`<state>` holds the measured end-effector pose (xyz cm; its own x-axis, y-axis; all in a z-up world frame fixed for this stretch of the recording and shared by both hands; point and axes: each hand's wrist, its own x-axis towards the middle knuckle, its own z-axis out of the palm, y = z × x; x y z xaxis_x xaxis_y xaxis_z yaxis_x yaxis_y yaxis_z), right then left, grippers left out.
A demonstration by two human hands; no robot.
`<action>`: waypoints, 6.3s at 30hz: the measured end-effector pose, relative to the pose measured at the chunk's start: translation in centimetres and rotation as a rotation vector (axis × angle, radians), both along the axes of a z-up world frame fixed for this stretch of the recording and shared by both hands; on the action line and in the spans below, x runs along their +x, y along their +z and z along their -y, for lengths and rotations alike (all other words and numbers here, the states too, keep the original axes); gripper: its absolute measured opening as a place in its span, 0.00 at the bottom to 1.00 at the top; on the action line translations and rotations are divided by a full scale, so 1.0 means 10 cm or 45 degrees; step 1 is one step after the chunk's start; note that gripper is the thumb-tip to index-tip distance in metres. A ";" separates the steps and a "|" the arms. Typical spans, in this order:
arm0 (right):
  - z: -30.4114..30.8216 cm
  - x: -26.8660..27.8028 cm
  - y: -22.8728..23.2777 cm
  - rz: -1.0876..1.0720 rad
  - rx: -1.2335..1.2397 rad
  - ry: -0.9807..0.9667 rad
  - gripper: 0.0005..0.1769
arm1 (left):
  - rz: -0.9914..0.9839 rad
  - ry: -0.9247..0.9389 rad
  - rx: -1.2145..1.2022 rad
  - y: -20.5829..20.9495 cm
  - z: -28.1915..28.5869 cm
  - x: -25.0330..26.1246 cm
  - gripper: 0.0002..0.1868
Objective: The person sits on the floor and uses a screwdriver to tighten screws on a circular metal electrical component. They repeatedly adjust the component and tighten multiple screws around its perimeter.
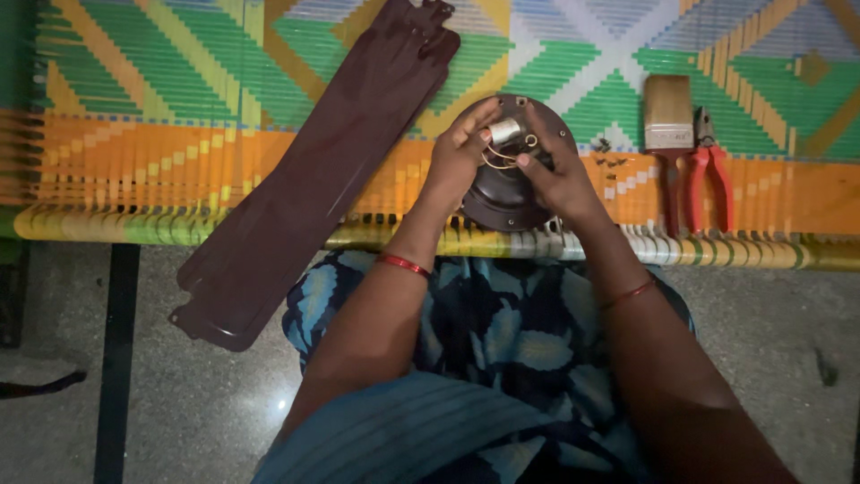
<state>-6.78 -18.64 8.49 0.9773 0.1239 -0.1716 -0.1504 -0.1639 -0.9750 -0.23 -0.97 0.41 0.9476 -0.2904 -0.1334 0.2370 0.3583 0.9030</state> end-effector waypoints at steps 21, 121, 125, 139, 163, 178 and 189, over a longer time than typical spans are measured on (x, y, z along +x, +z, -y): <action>-0.04 0.03 -0.05 -0.011 0.060 -0.033 0.38 | -0.177 -0.119 0.085 0.18 -0.04 0.08 0.22; 1.16 0.01 -0.86 0.092 0.991 -0.539 0.18 | 1.812 0.259 1.527 3.01 -0.73 -0.73 0.15; 1.12 -0.09 -0.88 0.161 1.082 -0.569 0.18 | 1.806 -0.058 2.161 2.51 -0.64 0.00 0.05; 1.06 -0.51 -0.76 0.368 1.163 -0.485 0.18 | 1.947 -0.029 2.222 2.27 -0.77 -0.18 0.08; 1.09 -0.59 -0.80 0.347 1.333 -0.524 0.19 | 1.882 -0.059 1.896 2.14 -0.71 -0.23 0.06; 1.26 -0.54 -1.19 0.406 1.251 -0.632 0.20 | 1.686 -0.317 1.687 2.98 -0.58 -0.76 0.18; 1.19 -0.62 -1.18 0.348 1.281 -0.579 0.09 | 0.806 -0.574 0.197 4.51 -0.95 -2.49 0.28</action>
